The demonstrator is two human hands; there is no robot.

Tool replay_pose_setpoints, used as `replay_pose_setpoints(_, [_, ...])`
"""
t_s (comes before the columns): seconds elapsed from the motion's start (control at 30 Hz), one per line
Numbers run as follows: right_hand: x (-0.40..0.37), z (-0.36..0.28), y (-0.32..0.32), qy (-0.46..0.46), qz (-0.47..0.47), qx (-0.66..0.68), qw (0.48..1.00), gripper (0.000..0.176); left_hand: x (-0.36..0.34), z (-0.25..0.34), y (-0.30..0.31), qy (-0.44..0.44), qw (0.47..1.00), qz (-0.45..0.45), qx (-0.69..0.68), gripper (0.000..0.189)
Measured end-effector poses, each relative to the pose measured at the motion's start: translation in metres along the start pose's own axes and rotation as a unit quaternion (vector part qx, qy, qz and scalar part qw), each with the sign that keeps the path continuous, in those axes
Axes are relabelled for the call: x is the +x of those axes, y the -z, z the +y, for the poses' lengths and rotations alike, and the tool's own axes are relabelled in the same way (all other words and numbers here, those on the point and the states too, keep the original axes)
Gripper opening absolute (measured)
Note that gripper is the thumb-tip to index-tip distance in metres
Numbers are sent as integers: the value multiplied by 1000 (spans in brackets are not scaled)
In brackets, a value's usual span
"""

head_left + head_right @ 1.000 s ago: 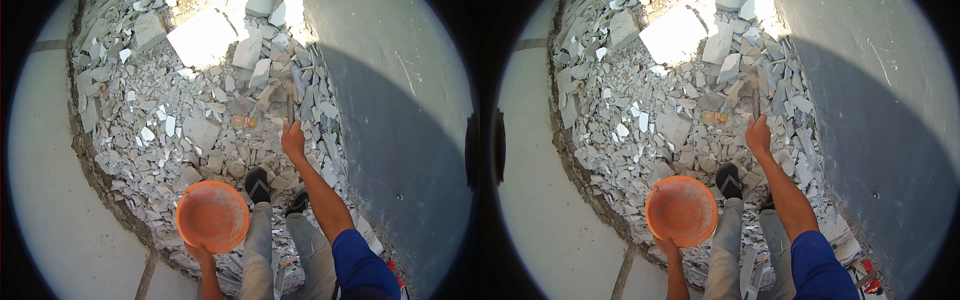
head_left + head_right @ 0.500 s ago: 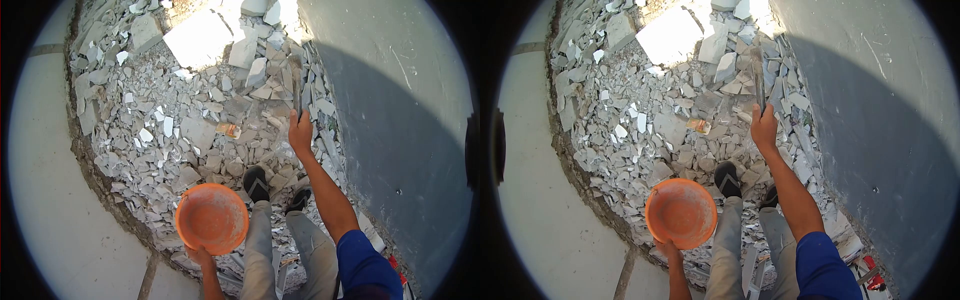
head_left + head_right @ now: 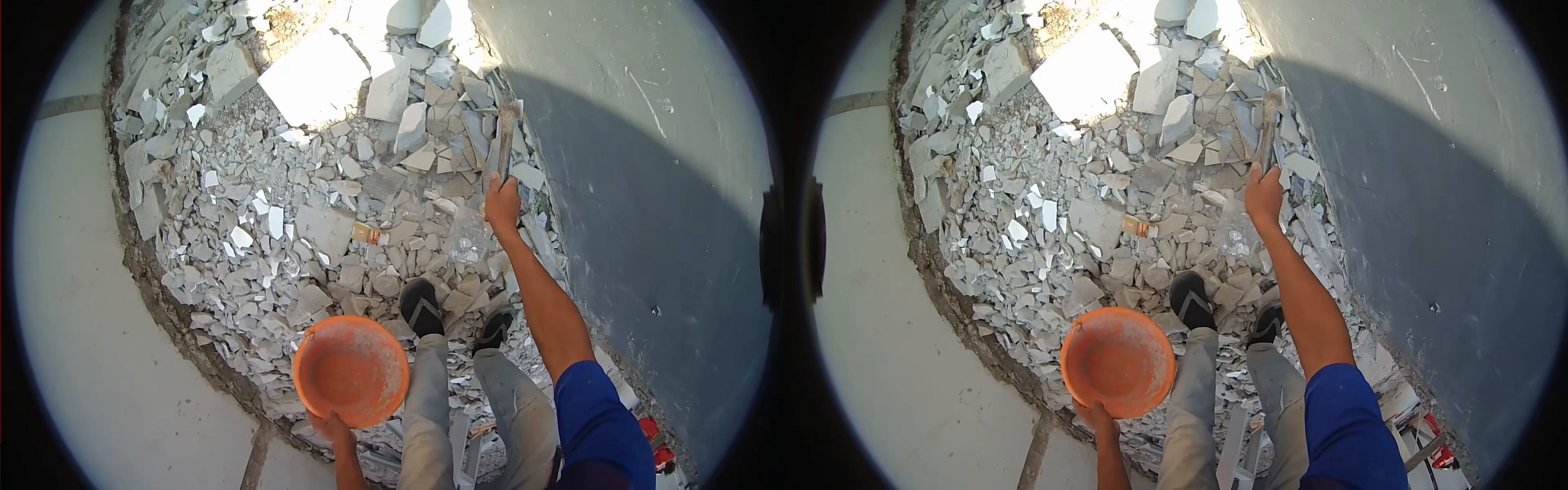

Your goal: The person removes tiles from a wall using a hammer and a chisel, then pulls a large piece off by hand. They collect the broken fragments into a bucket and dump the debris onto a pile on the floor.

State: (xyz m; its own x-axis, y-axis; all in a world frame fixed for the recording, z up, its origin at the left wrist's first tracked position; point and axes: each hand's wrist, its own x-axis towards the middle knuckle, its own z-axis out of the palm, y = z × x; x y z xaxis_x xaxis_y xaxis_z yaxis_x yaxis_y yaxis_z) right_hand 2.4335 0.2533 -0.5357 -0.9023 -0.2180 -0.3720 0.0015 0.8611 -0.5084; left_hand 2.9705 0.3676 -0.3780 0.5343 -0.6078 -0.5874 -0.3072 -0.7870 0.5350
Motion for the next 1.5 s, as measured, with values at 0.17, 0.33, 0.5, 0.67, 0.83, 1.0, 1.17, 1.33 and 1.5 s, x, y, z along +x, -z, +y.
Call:
replay_pose_setpoints(0.17, [21, 42, -60, -111, -57, -70, 990, 35, 3, 13, -2, -25, 1000, -10, 7, 68])
replay_pose_setpoints(0.33, [21, 8, 9, -129, -221, -106, 961, 39, 4, 26, -1, -28, 999, -4, 30, 69])
replay_pose_setpoints(0.5, [-16, 39, -22, 31, -46, -50, 997, 41, -1, 36, -6, -26, 1000, 3, -2, 69])
replay_pose_setpoints(0.67, [-12, 66, -82, -25, -202, -159, 966, 39, 5, 39, -4, -40, 999, -11, 26, 69])
replay_pose_setpoints(0.83, [-47, 37, -11, -40, -248, -115, 961, 40, -10, 43, -10, -17, 1000, 11, 4, 68])
replay_pose_setpoints(1.0, [-90, 36, -22, 158, -43, 176, 971, 39, -3, 24, 6, -30, 999, -12, 25, 69])
replay_pose_setpoints(1.17, [-81, 69, -75, 242, -12, 73, 967, 30, -10, 13, 3, -32, 999, 7, 29, 70])
replay_pose_setpoints(1.33, [-62, 71, -92, 40, -216, -191, 957, 31, -15, 0, 13, -59, 995, 21, 82, 69])
replay_pose_setpoints(1.5, [-122, 47, -32, 100, -160, -98, 977, 37, -32, 15, 13, -24, 999, 6, 29, 66])
